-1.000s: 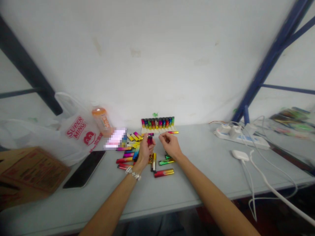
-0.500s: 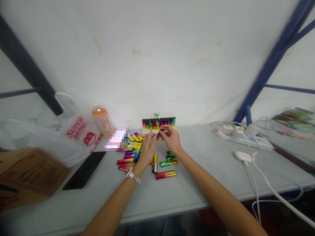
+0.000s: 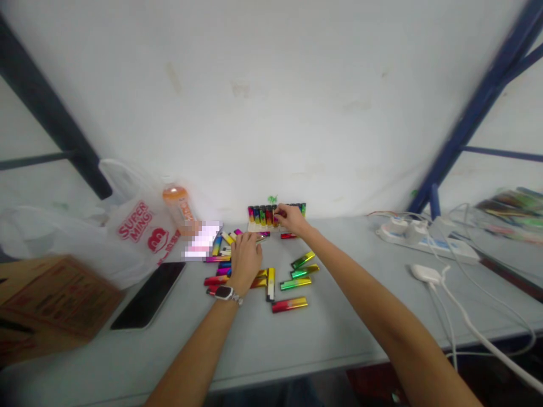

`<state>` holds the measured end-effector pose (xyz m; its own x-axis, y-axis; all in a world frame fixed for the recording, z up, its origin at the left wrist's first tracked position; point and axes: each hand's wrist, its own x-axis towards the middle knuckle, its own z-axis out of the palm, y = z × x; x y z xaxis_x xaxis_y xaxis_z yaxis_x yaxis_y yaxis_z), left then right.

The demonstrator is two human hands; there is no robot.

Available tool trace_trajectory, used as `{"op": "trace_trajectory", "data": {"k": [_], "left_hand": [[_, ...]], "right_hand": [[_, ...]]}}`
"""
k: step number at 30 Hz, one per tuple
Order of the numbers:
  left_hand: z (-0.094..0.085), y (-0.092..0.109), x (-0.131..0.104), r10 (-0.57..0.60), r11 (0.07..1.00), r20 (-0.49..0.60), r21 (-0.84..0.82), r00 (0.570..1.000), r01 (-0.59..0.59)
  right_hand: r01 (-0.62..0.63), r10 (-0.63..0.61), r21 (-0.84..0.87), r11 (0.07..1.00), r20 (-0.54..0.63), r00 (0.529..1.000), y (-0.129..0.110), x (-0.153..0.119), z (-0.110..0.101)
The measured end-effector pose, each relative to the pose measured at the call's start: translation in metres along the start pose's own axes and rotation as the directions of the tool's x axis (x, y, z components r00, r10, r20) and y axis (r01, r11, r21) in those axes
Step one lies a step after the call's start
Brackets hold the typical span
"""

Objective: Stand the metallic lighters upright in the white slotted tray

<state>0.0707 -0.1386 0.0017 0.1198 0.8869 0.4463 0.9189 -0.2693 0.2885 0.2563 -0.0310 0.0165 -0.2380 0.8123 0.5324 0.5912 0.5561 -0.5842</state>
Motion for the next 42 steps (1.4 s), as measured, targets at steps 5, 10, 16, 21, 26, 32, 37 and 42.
{"op": "trace_trajectory", "data": {"k": [5, 10, 16, 21, 26, 32, 37, 42], "left_hand": [[0.007, 0.0, 0.007, -0.017, 0.996, 0.038, 0.093, 0.999, 0.013], [0.018, -0.005, 0.009, 0.01, 0.993, 0.048, 0.114, 0.999, -0.016], [0.022, -0.006, 0.009, 0.059, 0.988, 0.061, 0.142, 0.996, -0.067], [0.017, -0.002, 0.01, 0.078, 0.989, 0.128, 0.116, 0.989, -0.093], [0.013, 0.001, 0.011, 0.109, 0.986, 0.156, 0.106, 0.982, -0.126], [0.015, 0.002, 0.011, 0.164, 0.979, 0.209, 0.085, 0.964, -0.185], [0.014, 0.005, 0.011, 0.24, 0.964, 0.13, -0.149, 0.962, -0.221], [0.009, 0.016, 0.003, 0.236, 0.658, -0.003, -0.736, 0.972, -0.162]], "right_hand": [[0.003, -0.004, 0.02, 1.0, 0.068, 0.998, 0.006, 0.013, -0.009], [0.039, -0.039, 0.004, 0.999, 0.126, 0.991, 0.01, 0.024, -0.013], [0.051, -0.04, -0.059, 0.997, 0.17, 0.985, 0.014, 0.028, -0.01], [0.089, -0.077, -0.191, 0.978, 0.07, 0.995, 0.015, 0.016, -0.002], [0.087, -0.086, -0.363, 0.928, 0.019, 0.996, 0.002, -0.007, 0.0], [0.02, -0.062, -0.21, 0.978, -0.193, 0.979, -0.016, -0.043, 0.002], [-0.034, 0.029, -0.006, 0.999, -0.348, 0.937, -0.036, -0.071, -0.001], [-0.036, 0.101, 0.161, 0.986, -0.414, 0.905, -0.057, -0.089, -0.005]]}}
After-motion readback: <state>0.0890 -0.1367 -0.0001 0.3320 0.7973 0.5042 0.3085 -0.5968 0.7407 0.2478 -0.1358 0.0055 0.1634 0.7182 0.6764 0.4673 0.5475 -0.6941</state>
